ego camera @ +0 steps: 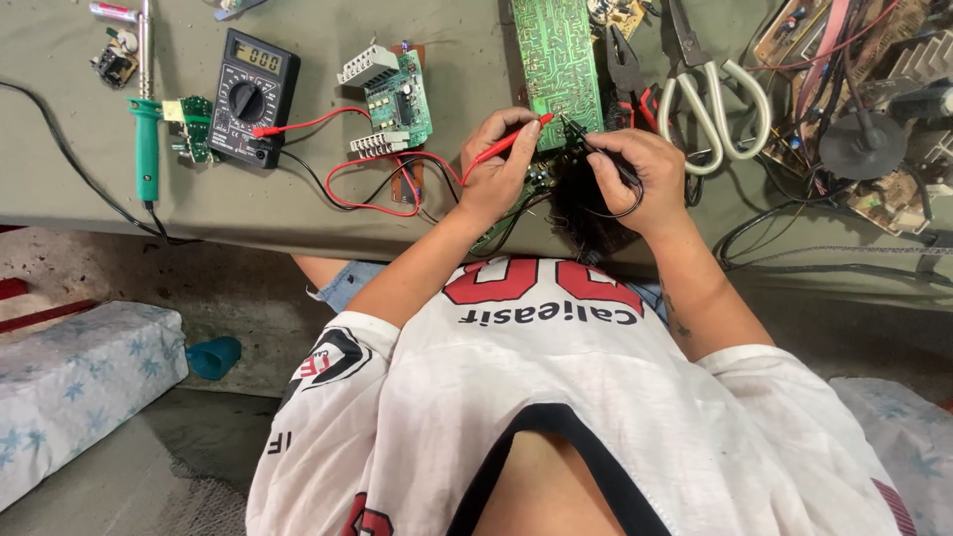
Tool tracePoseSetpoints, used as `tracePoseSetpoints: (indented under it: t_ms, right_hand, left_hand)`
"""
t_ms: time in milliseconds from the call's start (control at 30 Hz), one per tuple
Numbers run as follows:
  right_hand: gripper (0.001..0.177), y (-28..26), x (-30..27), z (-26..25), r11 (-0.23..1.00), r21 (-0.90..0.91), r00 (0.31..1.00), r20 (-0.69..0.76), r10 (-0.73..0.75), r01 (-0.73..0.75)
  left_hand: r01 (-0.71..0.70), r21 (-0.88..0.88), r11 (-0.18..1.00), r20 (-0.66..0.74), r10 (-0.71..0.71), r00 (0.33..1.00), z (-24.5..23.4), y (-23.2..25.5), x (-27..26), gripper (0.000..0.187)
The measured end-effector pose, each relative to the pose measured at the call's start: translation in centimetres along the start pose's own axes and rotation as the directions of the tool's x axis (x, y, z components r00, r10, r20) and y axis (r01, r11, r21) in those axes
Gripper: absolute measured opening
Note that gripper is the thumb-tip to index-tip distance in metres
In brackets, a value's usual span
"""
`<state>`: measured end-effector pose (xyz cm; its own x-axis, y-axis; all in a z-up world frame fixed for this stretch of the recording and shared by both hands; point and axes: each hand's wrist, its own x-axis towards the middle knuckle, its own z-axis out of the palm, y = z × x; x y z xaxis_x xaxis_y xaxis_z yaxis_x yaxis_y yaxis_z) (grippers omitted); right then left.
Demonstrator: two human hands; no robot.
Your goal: Diagnosing and repairing electronic circuit boards using a multimeter and applying electrical tape.
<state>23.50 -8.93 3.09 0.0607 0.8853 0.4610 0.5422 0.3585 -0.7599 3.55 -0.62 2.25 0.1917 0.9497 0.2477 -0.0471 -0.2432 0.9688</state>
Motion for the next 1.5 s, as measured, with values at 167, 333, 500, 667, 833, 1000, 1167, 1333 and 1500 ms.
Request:
tracePoseSetpoints:
  t_ms: [167,333,500,667,833,1000,1167,1333,1500]
  right_hand:
    - [0.016,-0.3,0.1,-0.1,1.000,-0.028,1.000,-0.011,-0.001,0.000]
    - [0.016,-0.3,0.0,-0.1,0.999,-0.043,1.000,-0.005,0.000,0.000]
    - [0.016,-0.1,-0.1,-0.1,0.998,-0.054,1.000,-0.012,0.017,-0.018]
    - [0.015,-0.5,0.0,-0.1,0.998,-0.055,1.000,-0.007,0.015,-0.016]
    - [0.015,-0.8,0.2,-0.1,0.999,-0.049,1.000,0.007,0.019,-0.018]
    - [0.017,-0.9,0.3,-0.1,0.998,-0.056,1.000,0.002,0.024,-0.023]
    - [0.016,-1.0,0.3,-0.2,0.999,-0.040,0.999,0.023,0.034,-0.033]
    - [0.017,-1.3,0.9,-0.4,0.999,-0.034,1.000,0.017,0.007,-0.006]
    - [0.016,-1.6,0.9,-0.5,1.000,-0.025,1.000,-0.017,0.007,-0.008]
  left_hand:
    - [-0.003,0.022,1.000,0.010,0.002,1.000,0.0,0.0,0.1,0.009]
    - [0.030,-0.014,0.999,0.032,-0.030,0.999,-0.2,-0.8,0.2,0.009]
    - [0.102,-0.078,0.992,0.063,-0.097,0.993,-0.6,-1.3,0.4,0.012]
    - [0.053,-0.006,0.999,0.099,-0.053,0.994,-0.8,-1.5,0.3,0.010]
    - [0.028,0.012,1.000,0.108,-0.029,0.994,-1.0,-1.5,0.3,0.011]
    - [0.035,0.013,0.999,0.104,-0.036,0.994,-1.0,-1.8,0.1,0.011]
    - [-0.003,0.072,0.997,0.099,-0.004,0.995,-1.0,-2.0,0.0,0.012]
    - [-0.010,0.049,0.999,0.096,0.005,0.995,-1.2,-2.2,0.0,0.013]
    - [-0.054,0.069,0.996,0.113,0.046,0.993,-1.3,-1.7,0.4,0.012]
